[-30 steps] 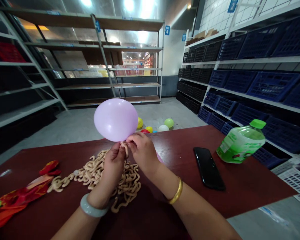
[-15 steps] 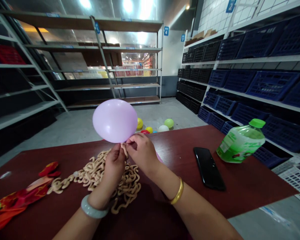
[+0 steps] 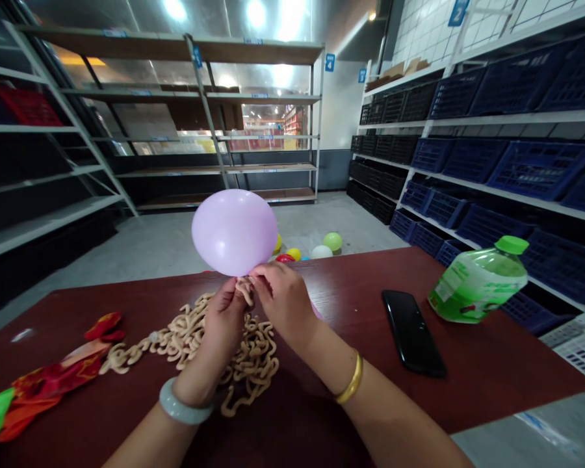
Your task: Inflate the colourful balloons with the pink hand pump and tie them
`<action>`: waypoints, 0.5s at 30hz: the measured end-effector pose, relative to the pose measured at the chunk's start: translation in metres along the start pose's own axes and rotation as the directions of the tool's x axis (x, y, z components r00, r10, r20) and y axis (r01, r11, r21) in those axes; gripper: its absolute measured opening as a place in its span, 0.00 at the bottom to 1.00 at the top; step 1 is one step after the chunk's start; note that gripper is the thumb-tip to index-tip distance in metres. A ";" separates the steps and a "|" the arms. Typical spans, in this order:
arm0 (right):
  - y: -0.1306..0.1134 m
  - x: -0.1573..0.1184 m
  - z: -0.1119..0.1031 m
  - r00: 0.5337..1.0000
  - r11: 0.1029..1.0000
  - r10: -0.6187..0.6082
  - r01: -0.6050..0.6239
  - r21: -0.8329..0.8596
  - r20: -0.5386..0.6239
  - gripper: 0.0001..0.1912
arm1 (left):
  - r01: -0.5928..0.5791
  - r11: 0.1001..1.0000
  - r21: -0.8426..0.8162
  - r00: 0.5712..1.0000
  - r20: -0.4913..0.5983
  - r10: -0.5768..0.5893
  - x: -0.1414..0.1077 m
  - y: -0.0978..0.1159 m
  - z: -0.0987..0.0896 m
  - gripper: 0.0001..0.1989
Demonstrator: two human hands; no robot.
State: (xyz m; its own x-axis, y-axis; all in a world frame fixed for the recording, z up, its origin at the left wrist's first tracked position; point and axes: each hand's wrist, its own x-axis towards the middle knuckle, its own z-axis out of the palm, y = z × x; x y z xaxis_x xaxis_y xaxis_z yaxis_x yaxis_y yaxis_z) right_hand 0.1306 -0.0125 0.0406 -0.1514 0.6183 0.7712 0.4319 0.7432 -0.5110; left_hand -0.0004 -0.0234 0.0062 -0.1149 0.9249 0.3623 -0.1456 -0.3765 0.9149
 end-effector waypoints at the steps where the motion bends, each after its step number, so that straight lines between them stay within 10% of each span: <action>1: 0.000 0.000 -0.001 1.000 1.000 0.004 -0.005 0.010 0.005 0.06 | -0.019 0.999 0.028 1.000 0.002 0.019 0.000 0.000 0.000 0.14; 10: -0.004 0.000 -0.002 0.991 0.995 0.064 -0.054 -0.085 0.118 0.06 | -0.122 0.927 0.356 0.992 0.006 0.128 0.003 -0.003 -0.009 0.10; 15: -0.002 0.000 0.006 0.941 0.900 0.312 -0.338 0.275 0.135 0.05 | 0.019 0.995 0.099 1.000 0.006 -0.020 0.004 -0.005 -0.006 0.14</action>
State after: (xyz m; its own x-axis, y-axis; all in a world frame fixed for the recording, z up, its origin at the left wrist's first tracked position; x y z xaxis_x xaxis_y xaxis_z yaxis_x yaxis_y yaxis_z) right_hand 0.1245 -0.0120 0.0396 -0.1277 0.8477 0.5148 0.1953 0.5304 -0.8250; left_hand -0.0061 -0.0184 0.0023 -0.1058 0.9326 0.3449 -0.0496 -0.3514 0.9349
